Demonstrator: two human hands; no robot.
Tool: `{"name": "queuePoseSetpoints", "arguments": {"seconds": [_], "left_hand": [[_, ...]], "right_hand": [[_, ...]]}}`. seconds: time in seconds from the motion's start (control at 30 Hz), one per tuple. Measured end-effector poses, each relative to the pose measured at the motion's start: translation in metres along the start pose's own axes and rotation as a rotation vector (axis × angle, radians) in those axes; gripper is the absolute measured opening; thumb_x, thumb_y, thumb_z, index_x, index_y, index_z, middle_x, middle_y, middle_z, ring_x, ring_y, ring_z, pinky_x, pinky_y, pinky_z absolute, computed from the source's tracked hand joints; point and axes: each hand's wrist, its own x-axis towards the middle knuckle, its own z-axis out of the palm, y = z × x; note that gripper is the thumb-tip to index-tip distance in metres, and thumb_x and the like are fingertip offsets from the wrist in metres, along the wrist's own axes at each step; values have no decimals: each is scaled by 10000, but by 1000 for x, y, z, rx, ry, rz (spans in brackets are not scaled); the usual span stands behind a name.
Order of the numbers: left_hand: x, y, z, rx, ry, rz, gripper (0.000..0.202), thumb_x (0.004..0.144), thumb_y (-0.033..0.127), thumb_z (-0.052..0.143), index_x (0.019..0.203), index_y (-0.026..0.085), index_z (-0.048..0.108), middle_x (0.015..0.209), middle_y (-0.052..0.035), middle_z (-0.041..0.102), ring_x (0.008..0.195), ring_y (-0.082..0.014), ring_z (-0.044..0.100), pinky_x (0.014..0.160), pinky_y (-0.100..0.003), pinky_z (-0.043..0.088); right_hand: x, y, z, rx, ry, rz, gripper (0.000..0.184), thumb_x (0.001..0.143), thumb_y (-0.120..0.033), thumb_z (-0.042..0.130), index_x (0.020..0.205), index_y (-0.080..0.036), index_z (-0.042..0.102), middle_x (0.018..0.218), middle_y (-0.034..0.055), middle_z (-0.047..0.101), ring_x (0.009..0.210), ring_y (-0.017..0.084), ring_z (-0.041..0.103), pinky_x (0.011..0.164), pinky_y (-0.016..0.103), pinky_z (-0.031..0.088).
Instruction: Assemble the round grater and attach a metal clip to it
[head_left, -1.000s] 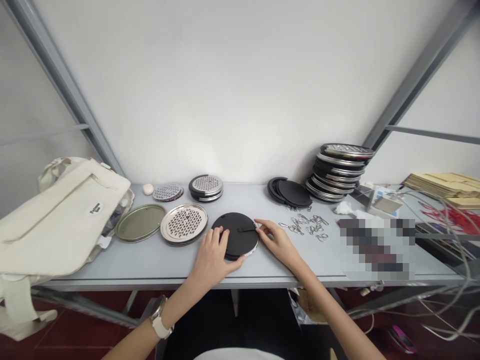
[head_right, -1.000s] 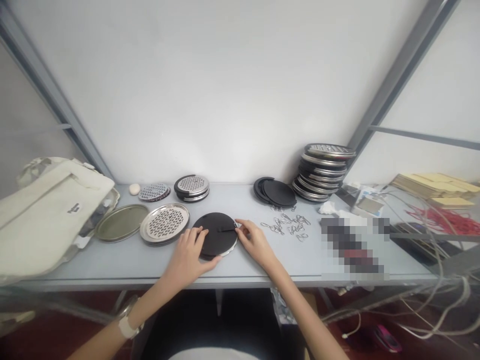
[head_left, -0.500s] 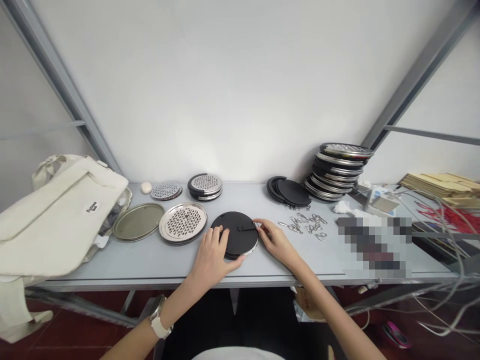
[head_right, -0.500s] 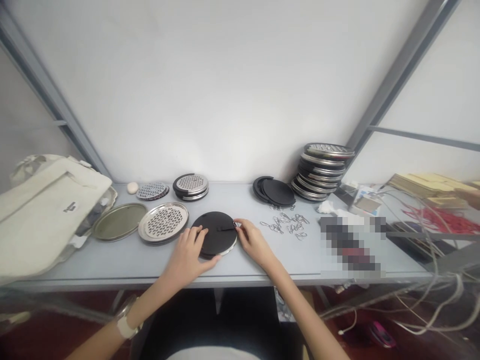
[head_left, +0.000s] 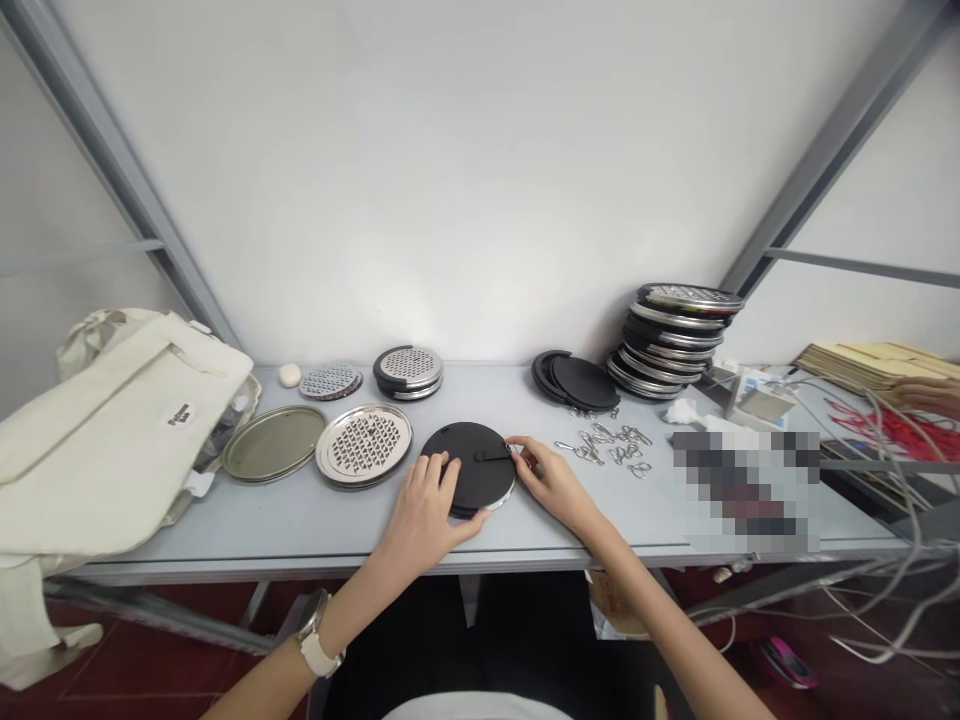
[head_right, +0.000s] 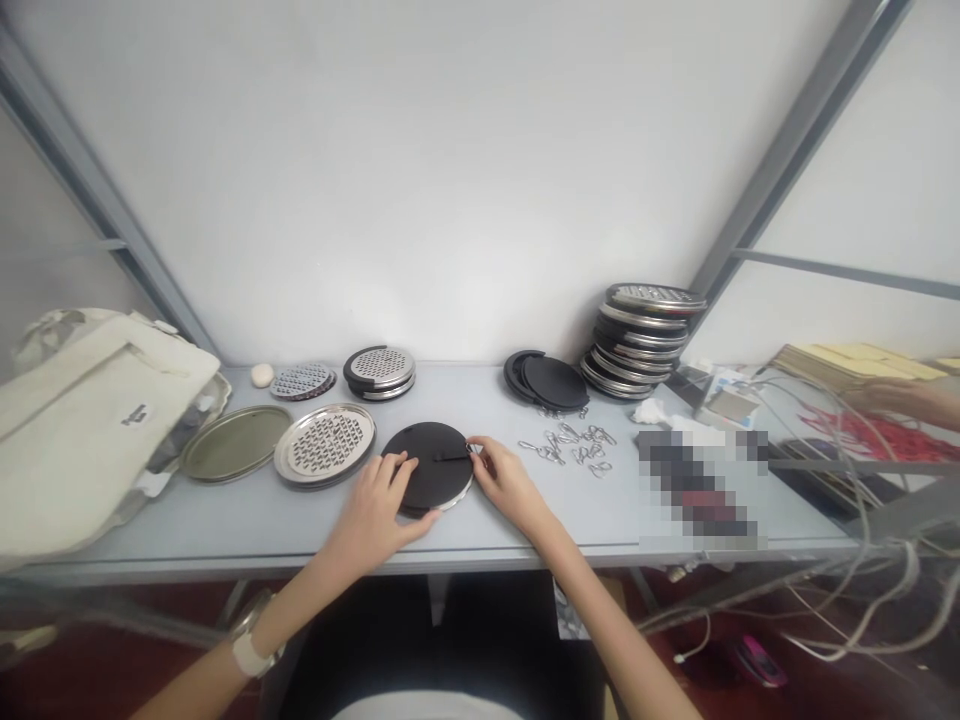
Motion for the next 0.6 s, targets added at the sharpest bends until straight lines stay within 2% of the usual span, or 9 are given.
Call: {"name": "queuePoseSetpoints", "arguments": {"seconds": [0.27,0.6], "left_hand": [[-1,-1,4,9,-16,-7,560,831,479,590,1223,86,516,1160,-170,526,1060,-315,492,898,-470,443],[0,-1,1,-22,-36,5,544,840,466,585,1219,82,509,1160,-163,510,1074,-306,481,936,-448,433]], "right_hand": [[-1,0,0,-2,-15,-5,321,969,-306,380,1213,-178,546,676,-6,564,611,166,541,620,273,419],[-2,1,1,-35,-25,-8,309,972,-296,371,1200,-160,531,706,4,589,611,156,543,624,262,417]]}}
